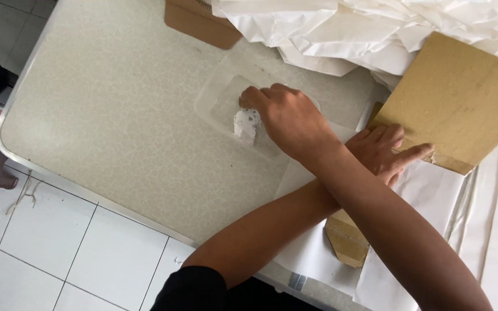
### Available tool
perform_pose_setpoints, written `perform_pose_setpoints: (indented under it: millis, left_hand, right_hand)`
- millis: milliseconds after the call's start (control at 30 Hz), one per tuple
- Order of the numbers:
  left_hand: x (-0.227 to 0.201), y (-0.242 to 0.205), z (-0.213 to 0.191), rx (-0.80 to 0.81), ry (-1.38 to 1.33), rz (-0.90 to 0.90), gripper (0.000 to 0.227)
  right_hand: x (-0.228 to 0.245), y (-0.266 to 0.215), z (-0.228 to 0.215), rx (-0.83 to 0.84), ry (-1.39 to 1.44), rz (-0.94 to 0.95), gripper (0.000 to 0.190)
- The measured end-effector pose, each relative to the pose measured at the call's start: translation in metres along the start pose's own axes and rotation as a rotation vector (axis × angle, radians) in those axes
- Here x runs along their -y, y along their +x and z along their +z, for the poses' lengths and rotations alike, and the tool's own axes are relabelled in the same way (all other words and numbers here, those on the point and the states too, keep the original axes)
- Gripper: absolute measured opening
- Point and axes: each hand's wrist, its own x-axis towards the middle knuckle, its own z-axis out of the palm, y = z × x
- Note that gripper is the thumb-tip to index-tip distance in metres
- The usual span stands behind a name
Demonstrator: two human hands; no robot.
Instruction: The person folds a white sheet of paper using a cardboard template and a small amount of white paste. They align the paper, fold the edges, apply paste to secure the folds, and repeat the process for multiple sheets.
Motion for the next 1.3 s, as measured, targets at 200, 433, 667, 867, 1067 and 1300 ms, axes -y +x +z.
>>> perform_pose_setpoints:
  millis: [200,433,667,867,1067,1300]
  left_hand:
    - [0.006,-0.005,0.042,-0.264,-0.028,0.006,0.066]
    - [0.014,-0.005,0.054,-0.008,-0.077,-0.026,0.070]
    - [-0.004,0.003,-0.024,0.142,-0.316,-0.186,0.039]
    - [-0.012,0.018,-0.041,0.194,0.024,0.066,0.047]
    - [-0.005,0.012,-0.028,0.209,0.048,0.039,0.055]
    - [0.001,0.009,-0.026,0.189,0.068,0.075,0.060]
  right_hand:
    - [0.002,0.008,-0.025,-0.180,0.490,0.119,0.017]
    - [-0.008,-0.020,-0.053,-0.200,0.986,0.540,0.026]
    - [-0.017,-0.146,-0.115,-0.218,0.841,0.337,0.013]
    - [0.001,-0.239,-0.130,-0.170,0.485,0.316,0.016]
    - [0.004,-0.275,-0.104,-0.141,0.081,0.189,0.016]
    - [0.026,-0.303,-0.078,-0.128,0.177,0.015,0.021]
